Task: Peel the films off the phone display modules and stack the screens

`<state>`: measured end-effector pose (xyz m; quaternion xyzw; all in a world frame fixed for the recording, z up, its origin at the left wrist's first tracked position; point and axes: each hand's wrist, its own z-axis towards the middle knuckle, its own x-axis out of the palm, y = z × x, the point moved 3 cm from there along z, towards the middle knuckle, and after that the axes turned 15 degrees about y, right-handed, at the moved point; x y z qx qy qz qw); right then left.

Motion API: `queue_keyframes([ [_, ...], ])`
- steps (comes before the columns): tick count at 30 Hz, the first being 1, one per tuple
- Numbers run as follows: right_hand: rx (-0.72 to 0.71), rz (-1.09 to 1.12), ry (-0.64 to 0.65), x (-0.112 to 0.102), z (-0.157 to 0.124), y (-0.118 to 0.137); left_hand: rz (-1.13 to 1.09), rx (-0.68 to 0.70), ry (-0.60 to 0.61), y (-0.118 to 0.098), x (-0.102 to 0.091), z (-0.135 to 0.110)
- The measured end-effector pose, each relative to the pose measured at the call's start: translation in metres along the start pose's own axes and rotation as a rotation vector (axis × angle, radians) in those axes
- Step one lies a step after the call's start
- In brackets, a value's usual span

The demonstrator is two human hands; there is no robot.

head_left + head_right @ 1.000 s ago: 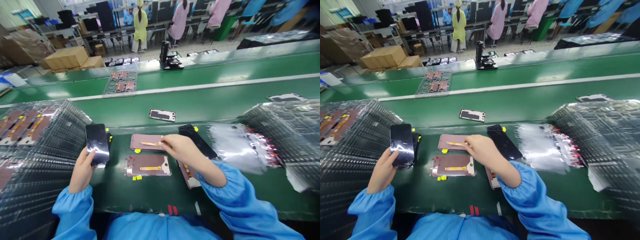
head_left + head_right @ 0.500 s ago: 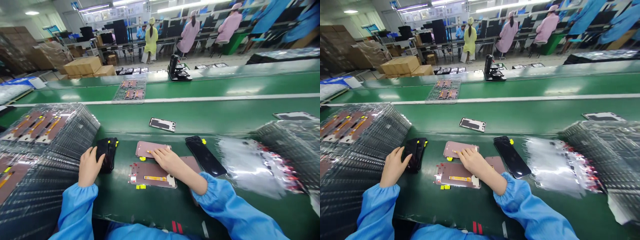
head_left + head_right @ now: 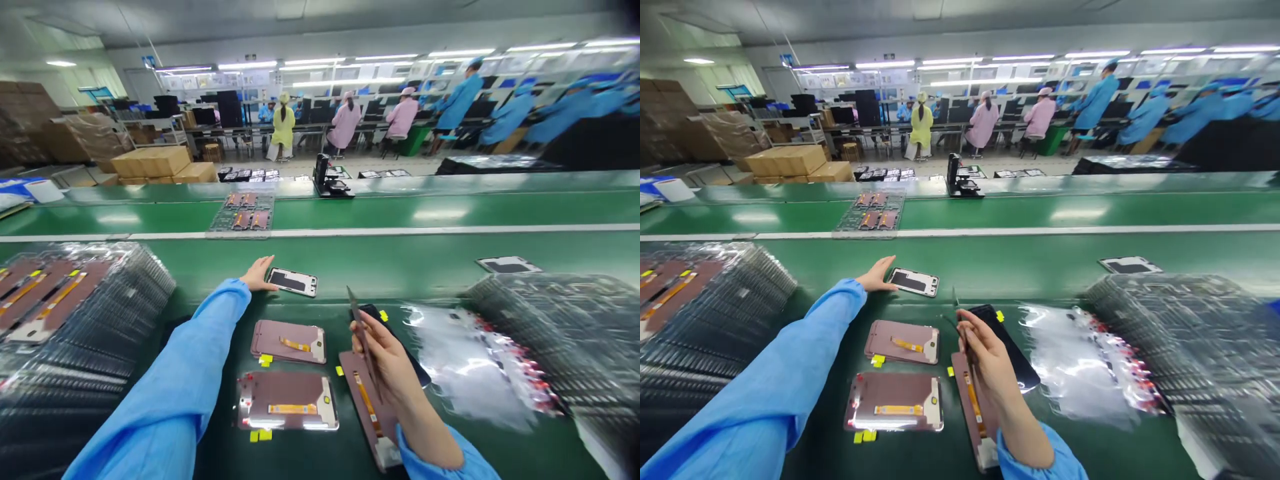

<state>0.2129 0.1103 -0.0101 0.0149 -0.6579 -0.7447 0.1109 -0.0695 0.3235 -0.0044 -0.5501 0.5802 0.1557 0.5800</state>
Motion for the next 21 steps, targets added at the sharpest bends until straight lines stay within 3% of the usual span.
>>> queue_keyframes([
  [3, 0.033, 0.123, 0.069, -0.010, 0.003, -0.005, -0.036, 0.018, 0.019, 0.009, 0.000, 0.010],
  [6, 0.026, 0.206, 0.076, -0.018, 0.007, 0.000, -0.089, 0.052, -0.017, 0.016, -0.001, 0.001],
  [11, 0.046, 0.247, 0.027, -0.022, 0.002, 0.012, -0.271, 0.040, -0.252, 0.012, -0.015, -0.035],
  [14, 0.030, 0.216, -0.046, -0.023, -0.006, 0.016, -0.450, 0.028, -0.436, -0.001, -0.027, -0.070],
  [17, -0.024, 0.213, -0.063, -0.023, -0.013, 0.019, -0.669, 0.069, -0.535, -0.022, -0.030, -0.119],
  [21, -0.083, 0.211, 0.053, -0.011, -0.020, 0.029, -1.231, 0.214, -0.487, -0.059, -0.002, -0.191],
])
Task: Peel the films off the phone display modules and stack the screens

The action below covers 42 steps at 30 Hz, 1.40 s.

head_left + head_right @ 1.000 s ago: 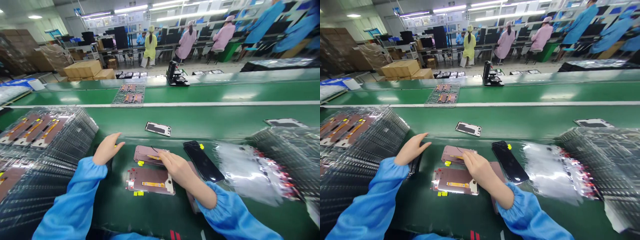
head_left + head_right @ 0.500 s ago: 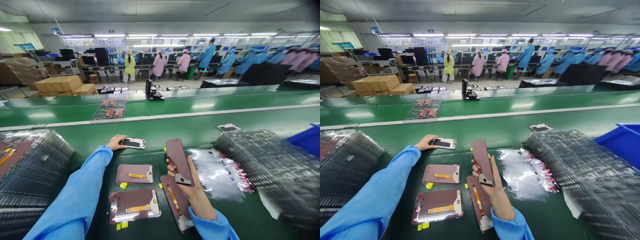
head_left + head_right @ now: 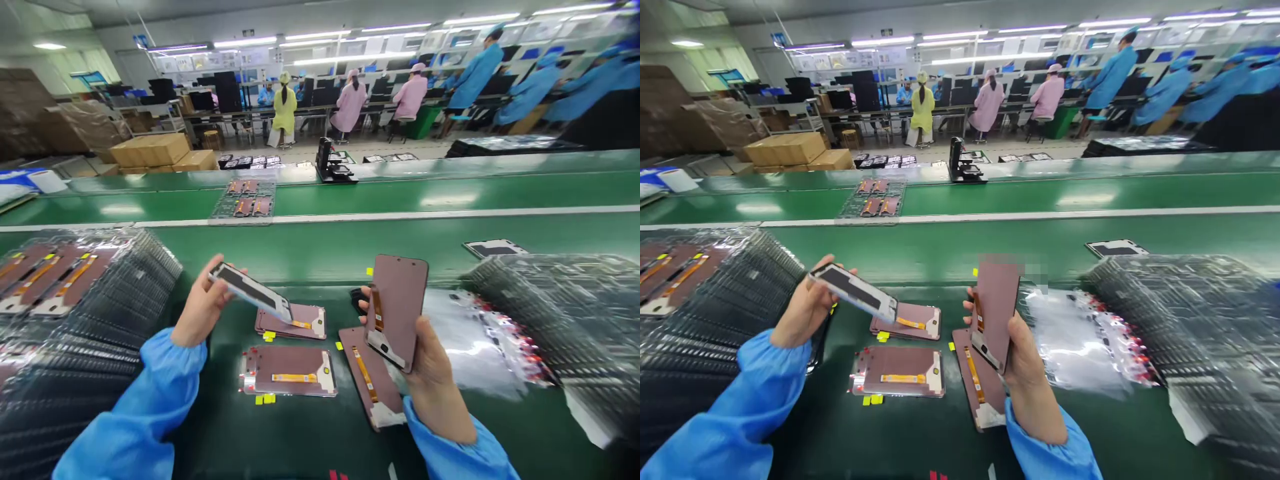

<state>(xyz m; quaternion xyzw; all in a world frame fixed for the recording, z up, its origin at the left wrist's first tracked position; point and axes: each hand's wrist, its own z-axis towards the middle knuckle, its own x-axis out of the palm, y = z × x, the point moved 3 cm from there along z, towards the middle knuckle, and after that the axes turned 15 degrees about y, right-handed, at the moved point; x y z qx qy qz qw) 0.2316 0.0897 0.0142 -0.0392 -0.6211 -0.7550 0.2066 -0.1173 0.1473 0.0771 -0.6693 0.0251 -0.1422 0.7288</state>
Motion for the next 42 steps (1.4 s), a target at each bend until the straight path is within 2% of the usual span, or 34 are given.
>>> queue_keyframes([
  [4, -0.038, -0.091, 0.123, 0.027, -0.008, 0.009, -0.206, -0.082, 0.080, 0.019, 0.032, -0.065],
  [8, -0.104, -0.283, 0.289, 0.057, -0.016, 0.010, -0.283, -0.121, 0.175, 0.051, 0.053, -0.091],
  [10, -0.125, -0.413, 0.361, 0.067, -0.019, 0.009, -0.309, -0.141, 0.221, 0.060, 0.058, -0.094],
  [13, -0.141, -0.572, 0.430, 0.075, -0.021, 0.008, -0.318, -0.124, 0.292, 0.061, 0.062, -0.094],
  [20, -0.098, -0.693, 0.511, 0.075, -0.021, 0.010, -0.302, -0.113, 0.357, 0.052, 0.065, -0.094],
  [26, -0.076, -0.763, 0.513, 0.079, -0.026, 0.002, -0.254, -0.079, 0.428, 0.051, 0.077, -0.093],
  [32, -0.078, -0.888, 0.506, 0.091, -0.036, -0.006, -0.275, -0.055, 0.413, 0.047, 0.091, -0.089],
  [42, -0.089, -0.975, 0.503, 0.090, -0.042, -0.014, -0.342, -0.067, 0.403, 0.052, 0.092, -0.090],
])
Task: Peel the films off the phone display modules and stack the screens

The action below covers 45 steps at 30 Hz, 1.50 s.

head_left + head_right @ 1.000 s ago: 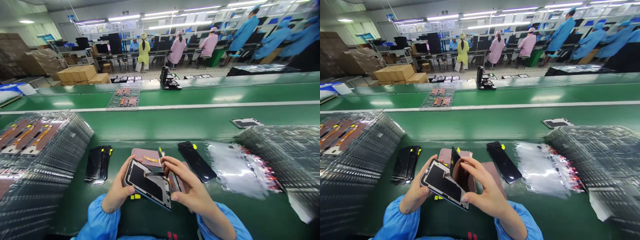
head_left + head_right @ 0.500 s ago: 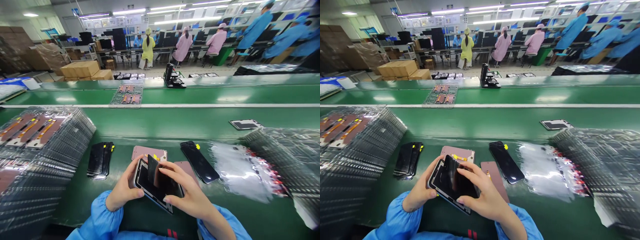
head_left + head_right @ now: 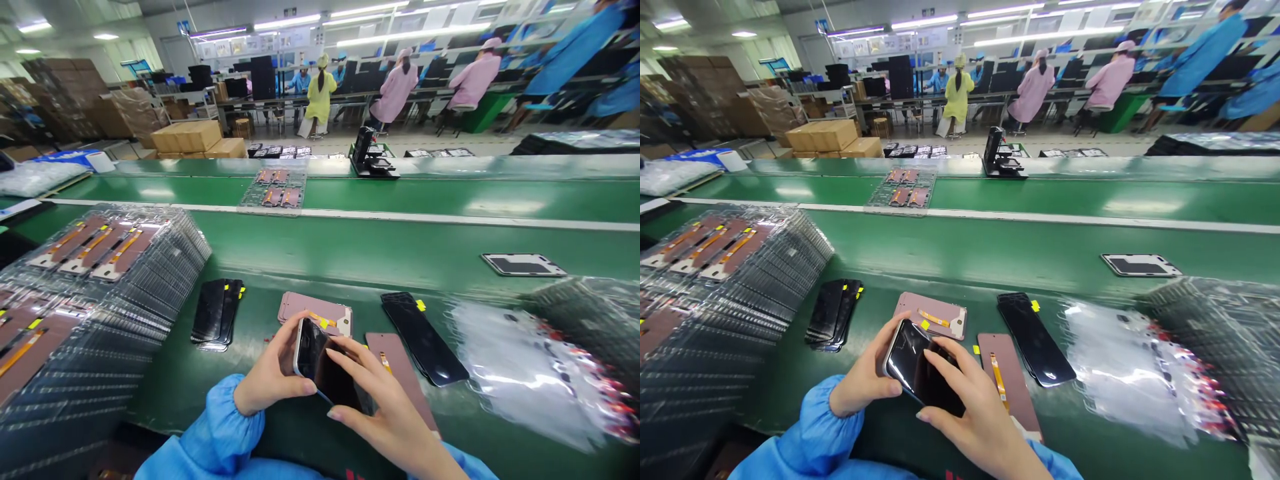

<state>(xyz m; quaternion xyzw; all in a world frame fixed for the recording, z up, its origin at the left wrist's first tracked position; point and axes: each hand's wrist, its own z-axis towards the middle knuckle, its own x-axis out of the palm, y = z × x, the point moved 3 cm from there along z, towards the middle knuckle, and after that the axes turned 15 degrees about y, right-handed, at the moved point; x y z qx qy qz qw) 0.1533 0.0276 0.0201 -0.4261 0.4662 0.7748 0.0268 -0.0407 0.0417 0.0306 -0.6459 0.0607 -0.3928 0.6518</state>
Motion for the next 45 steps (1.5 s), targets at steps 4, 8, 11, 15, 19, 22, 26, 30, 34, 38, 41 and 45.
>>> queue_keyframes([
  [4, -0.003, -0.016, 0.000, 0.000, 0.000, 0.002, 0.005, 0.001, 0.005, 0.001, -0.001, 0.000],
  [8, -0.019, -0.072, 0.008, 0.001, 0.001, 0.002, 0.016, 0.015, 0.018, 0.001, -0.001, 0.000],
  [11, -0.041, -0.118, 0.008, 0.001, 0.001, 0.002, 0.031, 0.016, 0.031, -0.001, 0.000, 0.000],
  [15, -0.070, -0.171, -0.015, 0.000, 0.000, 0.006, 0.056, 0.008, 0.045, -0.004, 0.001, 0.000],
  [19, -0.108, -0.208, -0.033, -0.005, 0.001, 0.012, 0.071, -0.004, 0.066, -0.006, 0.003, 0.000],
  [22, -0.129, -0.226, -0.028, -0.007, 0.001, 0.016, 0.093, -0.015, 0.081, -0.007, 0.003, -0.002],
  [26, -0.127, -0.236, -0.018, -0.007, 0.000, 0.018, 0.093, -0.017, 0.117, -0.009, 0.003, -0.003],
  [30, -0.124, -0.231, -0.004, -0.007, -0.001, 0.019, 0.088, -0.053, 0.140, -0.009, 0.004, -0.004],
  [34, -0.134, -0.224, 0.012, -0.009, -0.002, 0.022, 0.100, -0.052, 0.135, -0.010, 0.003, -0.005],
  [38, -0.147, -0.230, 0.006, -0.012, 0.000, 0.026, 0.092, -0.049, 0.144, -0.010, 0.004, -0.005],
  [41, -0.154, -0.257, 0.021, -0.015, 0.003, 0.028, 0.068, -0.042, 0.146, -0.009, 0.004, -0.006],
  [45, -0.160, -0.299, 0.028, -0.020, 0.007, 0.032, 0.071, 0.010, 0.129, -0.007, 0.003, -0.006],
])
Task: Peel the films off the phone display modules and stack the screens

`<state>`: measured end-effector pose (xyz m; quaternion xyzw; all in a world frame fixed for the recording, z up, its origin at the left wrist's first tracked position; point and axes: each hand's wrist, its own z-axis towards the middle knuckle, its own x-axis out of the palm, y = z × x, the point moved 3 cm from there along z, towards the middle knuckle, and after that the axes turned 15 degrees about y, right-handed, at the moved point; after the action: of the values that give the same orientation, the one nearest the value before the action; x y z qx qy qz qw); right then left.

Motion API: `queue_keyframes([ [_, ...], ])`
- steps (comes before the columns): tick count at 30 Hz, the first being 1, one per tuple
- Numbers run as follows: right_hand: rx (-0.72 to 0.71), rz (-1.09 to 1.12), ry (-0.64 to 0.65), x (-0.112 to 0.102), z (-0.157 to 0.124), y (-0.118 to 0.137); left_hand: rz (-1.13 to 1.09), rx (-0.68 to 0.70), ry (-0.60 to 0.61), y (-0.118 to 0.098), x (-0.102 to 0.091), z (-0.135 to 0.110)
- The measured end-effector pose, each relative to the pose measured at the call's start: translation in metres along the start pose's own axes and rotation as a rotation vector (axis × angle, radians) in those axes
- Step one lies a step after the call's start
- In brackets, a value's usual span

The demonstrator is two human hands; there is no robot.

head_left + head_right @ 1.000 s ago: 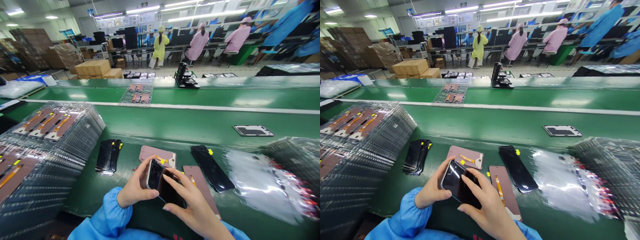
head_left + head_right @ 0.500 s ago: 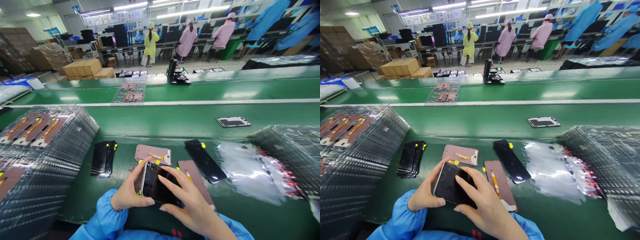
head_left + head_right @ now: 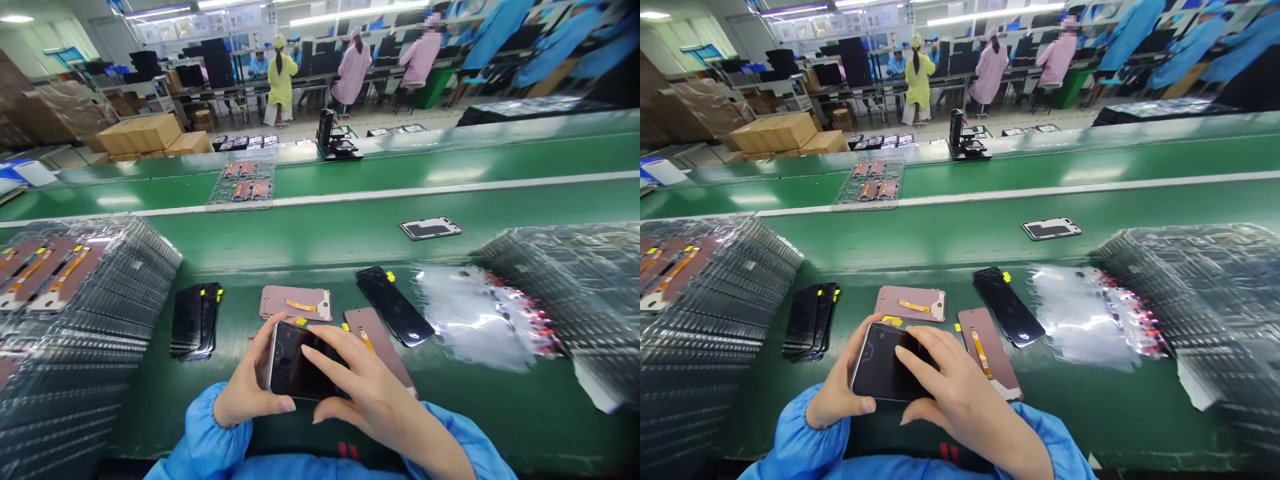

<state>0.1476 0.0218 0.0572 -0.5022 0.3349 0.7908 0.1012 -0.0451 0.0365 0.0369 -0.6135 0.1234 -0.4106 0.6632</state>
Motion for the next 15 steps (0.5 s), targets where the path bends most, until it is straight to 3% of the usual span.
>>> queue_keyframes([
  [6, 0.026, -0.007, -0.056, -0.003, 0.005, 0.003, -0.031, -0.006, -0.032, 0.008, -0.004, -0.005],
  [9, 0.057, 0.080, -0.122, 0.000, 0.003, 0.001, -0.206, -0.088, -0.171, 0.008, -0.009, -0.002],
  [12, 0.177, 0.353, -0.129, 0.003, -0.003, -0.011, -0.354, -0.175, -0.323, 0.004, -0.016, 0.004],
  [15, 0.396, 0.766, -0.039, 0.012, -0.011, -0.029, -0.376, -0.130, -0.388, -0.005, -0.026, 0.010],
])
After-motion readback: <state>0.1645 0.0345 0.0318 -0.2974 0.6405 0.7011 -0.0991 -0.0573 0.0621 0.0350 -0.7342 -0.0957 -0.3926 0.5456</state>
